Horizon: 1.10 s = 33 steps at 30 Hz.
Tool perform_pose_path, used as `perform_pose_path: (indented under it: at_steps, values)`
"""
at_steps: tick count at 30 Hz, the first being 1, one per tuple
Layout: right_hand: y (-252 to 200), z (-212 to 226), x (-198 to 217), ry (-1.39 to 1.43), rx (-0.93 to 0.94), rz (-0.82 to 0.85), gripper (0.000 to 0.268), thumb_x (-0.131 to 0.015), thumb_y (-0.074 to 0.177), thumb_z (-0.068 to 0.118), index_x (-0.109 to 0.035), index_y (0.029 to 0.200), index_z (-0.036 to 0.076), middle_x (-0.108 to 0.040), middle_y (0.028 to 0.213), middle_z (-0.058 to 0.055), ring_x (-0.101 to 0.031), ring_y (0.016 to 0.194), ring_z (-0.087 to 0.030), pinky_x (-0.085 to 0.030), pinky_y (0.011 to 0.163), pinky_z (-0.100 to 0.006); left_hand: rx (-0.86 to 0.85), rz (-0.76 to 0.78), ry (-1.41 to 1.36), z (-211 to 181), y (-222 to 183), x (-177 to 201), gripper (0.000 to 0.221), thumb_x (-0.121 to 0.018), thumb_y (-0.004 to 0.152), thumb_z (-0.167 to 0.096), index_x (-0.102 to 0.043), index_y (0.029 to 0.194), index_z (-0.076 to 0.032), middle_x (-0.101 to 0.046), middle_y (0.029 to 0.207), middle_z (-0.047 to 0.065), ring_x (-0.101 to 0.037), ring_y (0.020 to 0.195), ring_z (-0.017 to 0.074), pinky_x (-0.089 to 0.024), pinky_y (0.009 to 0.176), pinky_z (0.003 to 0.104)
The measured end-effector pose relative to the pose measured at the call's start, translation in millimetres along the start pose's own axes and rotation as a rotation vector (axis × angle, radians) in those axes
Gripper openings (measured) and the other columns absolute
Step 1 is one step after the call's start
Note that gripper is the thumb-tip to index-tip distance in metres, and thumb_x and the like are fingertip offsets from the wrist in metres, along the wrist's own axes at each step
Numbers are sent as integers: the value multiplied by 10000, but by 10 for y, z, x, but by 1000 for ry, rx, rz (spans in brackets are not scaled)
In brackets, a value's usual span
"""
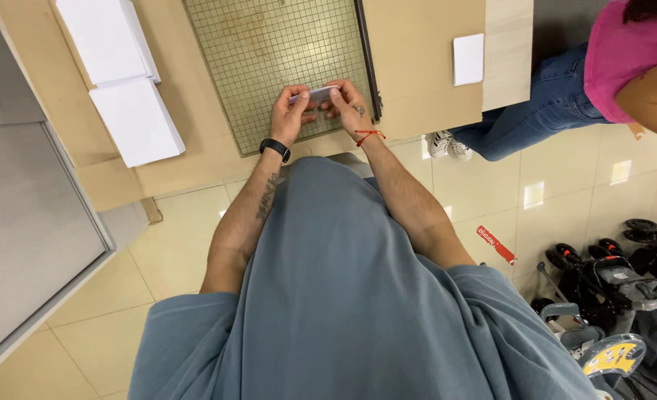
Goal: The person aligns sheets of paper on a paper trimmer and pushes the blade handle down to cut them.
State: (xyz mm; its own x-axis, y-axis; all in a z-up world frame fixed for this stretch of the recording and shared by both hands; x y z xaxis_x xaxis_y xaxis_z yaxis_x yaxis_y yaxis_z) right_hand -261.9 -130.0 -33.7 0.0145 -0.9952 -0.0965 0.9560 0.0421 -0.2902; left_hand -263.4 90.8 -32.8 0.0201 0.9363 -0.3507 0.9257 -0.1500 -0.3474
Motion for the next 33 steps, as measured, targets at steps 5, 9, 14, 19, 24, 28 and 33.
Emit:
perform_pose_path:
  at_steps: [5,9,14,19,24,28,33]
  values:
    - [-31,59,-63,46,-17,-3,364,-663,1381,337,-823,1525,43,-846,1399,-209,-952,1139,-342,-834,860,-379,6,24,26,-66,1,11,312,-770,1359,-363,-813,1502,-88,-808,1445,134,-909,1288,321,-900,963,496]
    - [-49,83,-90,66,-18,20,347,-700,1373,319,-799,1547,36,-844,1457,-227,-938,1180,-336,-819,890,-372,-15,39,1,-12,-18,12,309,-830,1321,-341,-807,1501,-91,-809,1455,105,-901,1305,277,-881,1015,445]
    - [-106,64,-79,11,-11,81,471,-850,1259,106,-711,1708,79,-808,1604,-223,-925,1281,-315,-807,936,-376,20,48,5,180,67,148,299,-773,1241,-43,-793,1538,-73,-777,1508,138,-910,1314,294,-876,1024,403]
    - [-109,107,-161,-44,-56,82,509,-815,1247,46,-711,1739,125,-912,1279,-209,-943,1105,-292,-806,879,-355,21,37,-5,303,132,177,352,-680,1236,38,-781,1563,-49,-747,1514,150,-920,1296,287,-882,1011,387]
    - [-82,12,-168,-30,20,36,399,-758,1240,-41,-783,1619,81,-885,1467,-208,-941,1190,-255,-808,904,-343,-21,2,39,225,121,148,355,-596,1232,69,-795,1499,-55,-804,1433,131,-930,1209,218,-867,952,294]
    - [-39,-32,-153,-20,56,-13,390,-756,1264,-45,-746,1642,51,-895,1482,-216,-930,1149,-231,-809,877,-309,-43,9,87,334,188,190,315,-599,1249,82,-813,1440,-46,-853,1386,155,-944,1200,251,-882,931,328]
    - [35,-206,-58,-140,34,-51,193,-848,1228,27,-933,1379,111,-946,1157,-75,-922,982,-156,-772,803,-282,-55,9,100,332,168,206,271,-634,1260,70,-813,1439,-27,-872,1392,170,-922,1212,225,-869,955,330]
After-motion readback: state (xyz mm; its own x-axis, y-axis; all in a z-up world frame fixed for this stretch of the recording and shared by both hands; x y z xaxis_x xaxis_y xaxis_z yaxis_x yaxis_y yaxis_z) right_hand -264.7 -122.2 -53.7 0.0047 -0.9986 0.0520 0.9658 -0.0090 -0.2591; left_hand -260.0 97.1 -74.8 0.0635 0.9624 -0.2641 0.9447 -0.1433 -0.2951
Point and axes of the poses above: each hand's wrist, its own y-axis towards the middle knuckle, its own x-axis out of the back of the hand, z = x × y, the point moved 1 cm from there along y, towards the middle knuckle
